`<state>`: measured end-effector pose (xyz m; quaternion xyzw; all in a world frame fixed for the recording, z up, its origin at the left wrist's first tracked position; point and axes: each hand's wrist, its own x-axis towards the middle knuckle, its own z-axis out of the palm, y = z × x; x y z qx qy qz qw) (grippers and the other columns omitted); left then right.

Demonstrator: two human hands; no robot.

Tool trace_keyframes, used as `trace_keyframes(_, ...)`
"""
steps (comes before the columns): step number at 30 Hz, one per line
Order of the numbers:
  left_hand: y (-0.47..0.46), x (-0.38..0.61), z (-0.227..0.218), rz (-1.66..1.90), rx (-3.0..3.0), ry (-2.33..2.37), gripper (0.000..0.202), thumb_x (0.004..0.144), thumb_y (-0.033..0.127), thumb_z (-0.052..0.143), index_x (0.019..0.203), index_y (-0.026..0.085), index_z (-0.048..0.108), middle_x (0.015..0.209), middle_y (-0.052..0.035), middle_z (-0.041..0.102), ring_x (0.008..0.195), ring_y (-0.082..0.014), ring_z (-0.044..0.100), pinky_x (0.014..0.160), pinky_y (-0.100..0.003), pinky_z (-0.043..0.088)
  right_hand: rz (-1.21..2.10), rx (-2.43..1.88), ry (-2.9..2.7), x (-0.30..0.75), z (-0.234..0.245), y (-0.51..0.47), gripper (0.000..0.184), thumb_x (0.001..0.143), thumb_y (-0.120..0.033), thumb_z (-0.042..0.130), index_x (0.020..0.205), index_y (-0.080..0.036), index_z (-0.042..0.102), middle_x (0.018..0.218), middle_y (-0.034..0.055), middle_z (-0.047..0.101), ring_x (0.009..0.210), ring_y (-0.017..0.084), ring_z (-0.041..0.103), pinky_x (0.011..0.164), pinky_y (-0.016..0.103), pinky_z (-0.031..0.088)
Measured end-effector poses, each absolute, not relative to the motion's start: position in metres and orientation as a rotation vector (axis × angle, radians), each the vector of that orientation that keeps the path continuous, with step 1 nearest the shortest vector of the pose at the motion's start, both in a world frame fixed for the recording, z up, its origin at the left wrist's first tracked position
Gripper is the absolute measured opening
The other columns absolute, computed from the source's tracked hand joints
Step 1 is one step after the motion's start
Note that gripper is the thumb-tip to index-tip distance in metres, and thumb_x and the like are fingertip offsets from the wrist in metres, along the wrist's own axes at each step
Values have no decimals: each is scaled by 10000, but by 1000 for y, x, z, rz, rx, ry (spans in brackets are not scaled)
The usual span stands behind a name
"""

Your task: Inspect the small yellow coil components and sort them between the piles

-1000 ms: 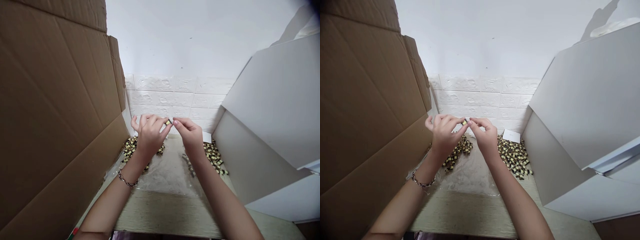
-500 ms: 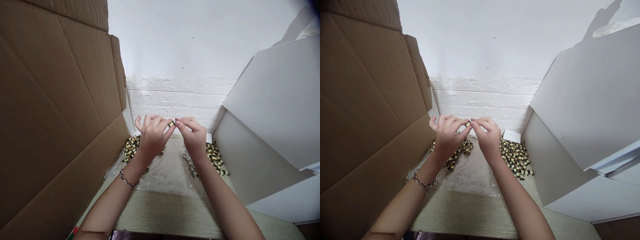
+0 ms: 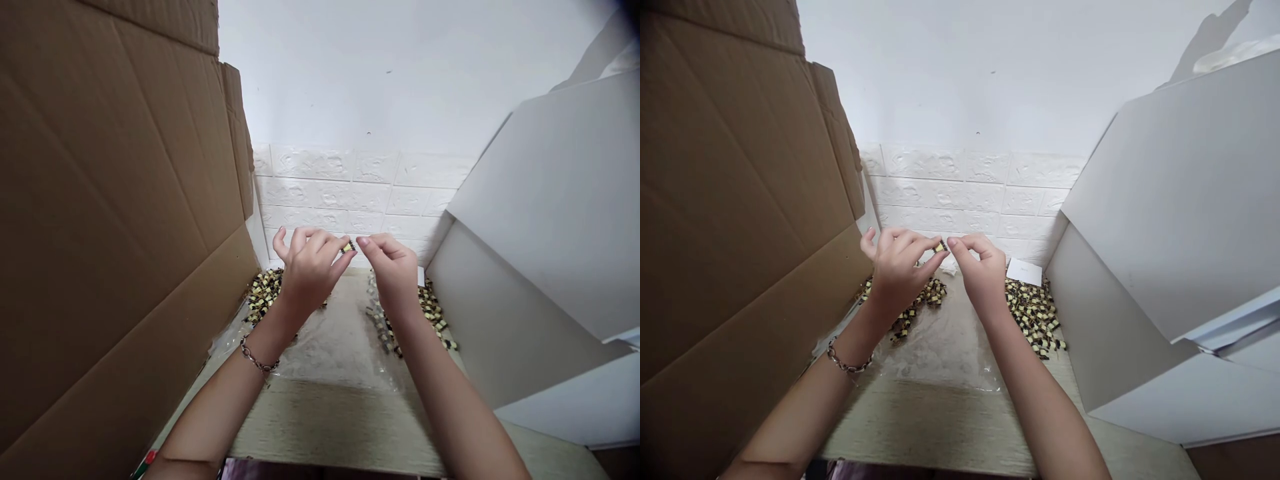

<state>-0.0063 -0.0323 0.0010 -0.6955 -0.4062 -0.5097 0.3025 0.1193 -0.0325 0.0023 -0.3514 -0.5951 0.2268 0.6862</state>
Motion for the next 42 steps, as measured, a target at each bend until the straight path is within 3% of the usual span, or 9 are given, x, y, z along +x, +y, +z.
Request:
trace_keyframes(9,-33,-7,1,-1369,-1824,-1027,150,725,363,577,833,265,613,700,9,621,821,-190,492,934,-447,99,940,-704,-1134,119,4,-27,202,626,-350,645,551,-177,572,621,-13,571,683,121,523,676,261,400)
trace_keyframes(14,-34,-7,2,-1390,-1818,-994,149,721,356,582,831,261,614,696,5,620,814,-191,497,929,-444,106,1358,-690,-996,121,9,-29,189,579,-355,655,610,-191,566,574,-30,530,565,105,490,599,258,397)
trace_keyframes(18,-34,-7,2,-1424,-1832,-977,132,721,333,585,830,263,609,689,12,617,822,-189,500,936,-439,103,1452,-642,-996,121,9,-29,182,593,-353,642,611,-198,549,570,-41,521,557,103,486,614,271,405)
trace_keyframes(21,-34,-7,2,-1427,-1833,-941,135,719,328,586,839,268,602,687,21,617,817,-185,502,939,-439,100,1336,-666,-1028,120,8,-28,190,598,-356,642,588,-188,553,582,-29,536,569,108,495,620,272,401)
trace_keyframes(26,-37,-7,3,-1408,-1826,-937,133,725,364,572,798,257,604,670,15,615,803,-183,509,939,-441,103,869,-698,-1220,123,7,-31,222,671,-348,611,549,-171,553,616,-13,569,688,125,525,708,270,383)
trace_keyframes(32,-41,-5,4,-1395,-1829,-949,131,735,371,560,794,261,602,663,22,611,806,-178,505,939,-445,105,356,-940,-1419,125,12,-43,254,746,-345,534,561,-174,503,599,-17,509,633,124,473,655,280,361)
trace_keyframes(37,-41,-5,3,-1381,-1843,-958,138,739,370,555,791,253,607,668,12,605,814,-177,507,944,-447,106,3,-1012,-1497,123,15,-46,223,766,-288,511,565,-193,493,621,-23,513,666,135,482,799,356,321)
trace_keyframes(42,-38,-5,1,-1419,-1844,-945,127,734,358,562,787,251,608,662,12,602,814,-176,514,951,-448,105,-145,-1079,-1519,122,13,-46,214,767,-290,515,576,-199,486,637,-34,521,681,133,491,932,432,191)
